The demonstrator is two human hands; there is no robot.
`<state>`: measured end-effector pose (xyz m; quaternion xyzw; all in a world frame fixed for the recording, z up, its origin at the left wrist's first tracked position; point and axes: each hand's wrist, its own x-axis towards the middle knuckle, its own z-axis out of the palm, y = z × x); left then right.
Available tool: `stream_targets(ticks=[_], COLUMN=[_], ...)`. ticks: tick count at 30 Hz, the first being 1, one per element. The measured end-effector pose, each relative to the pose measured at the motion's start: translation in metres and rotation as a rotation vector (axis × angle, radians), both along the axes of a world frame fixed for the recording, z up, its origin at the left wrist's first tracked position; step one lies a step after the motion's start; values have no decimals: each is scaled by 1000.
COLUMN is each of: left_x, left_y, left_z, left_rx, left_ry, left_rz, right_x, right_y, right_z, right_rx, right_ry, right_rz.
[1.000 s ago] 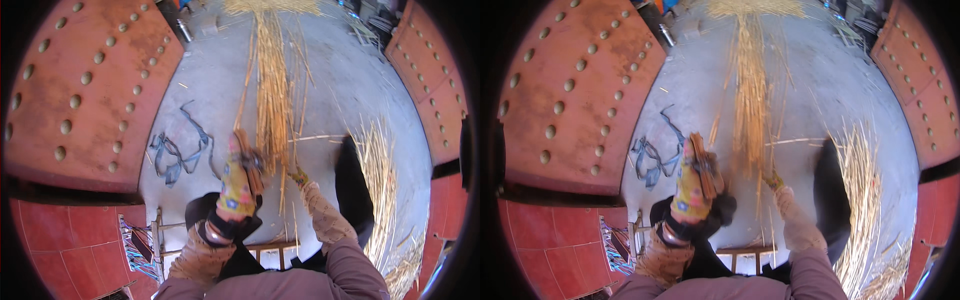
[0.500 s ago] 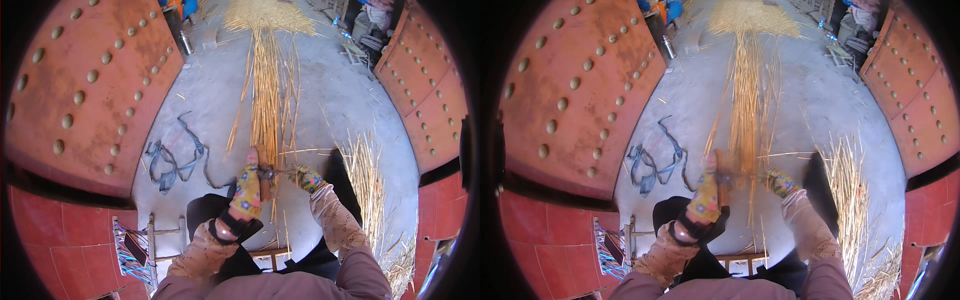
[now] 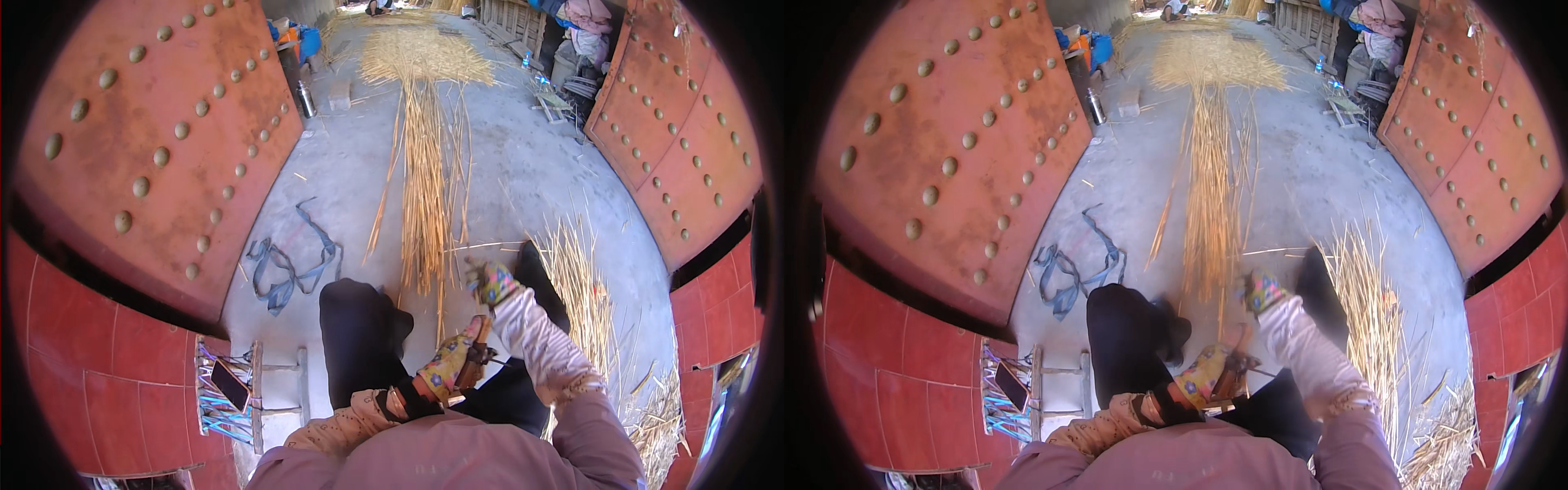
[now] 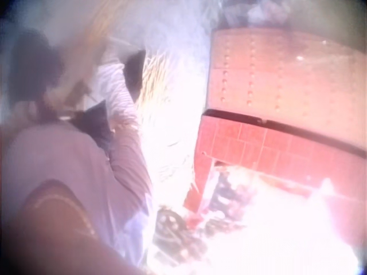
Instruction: Shaving long bamboo poles into thin strips using a fixed-blade shaping tool.
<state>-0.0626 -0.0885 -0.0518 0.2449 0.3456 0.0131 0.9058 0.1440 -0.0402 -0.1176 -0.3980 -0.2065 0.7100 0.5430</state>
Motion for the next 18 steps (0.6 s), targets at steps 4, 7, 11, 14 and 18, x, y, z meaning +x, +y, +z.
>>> stream_targets(ticks=[4, 7, 11, 14, 18], left_x=[-20, -52, -75, -77, -67], left_y=[-6, -1, 2, -2, -18], left_z=[3, -2, 5, 23, 40], left_rx=[-106, -43, 21, 199, 690], left_ry=[-91, -183, -700, -199, -113], left_rz=[121, 131, 139, 194, 259], right_x=[-3, -25, -41, -30, -30], right_y=[9, -15, -44, -59, -57], right_z=[4, 31, 109, 161, 180], right_rx=[-107, -55, 9, 253, 325], right_ry=[182, 172, 435, 743, -38], right_rz=[-70, -42, 53, 84, -302])
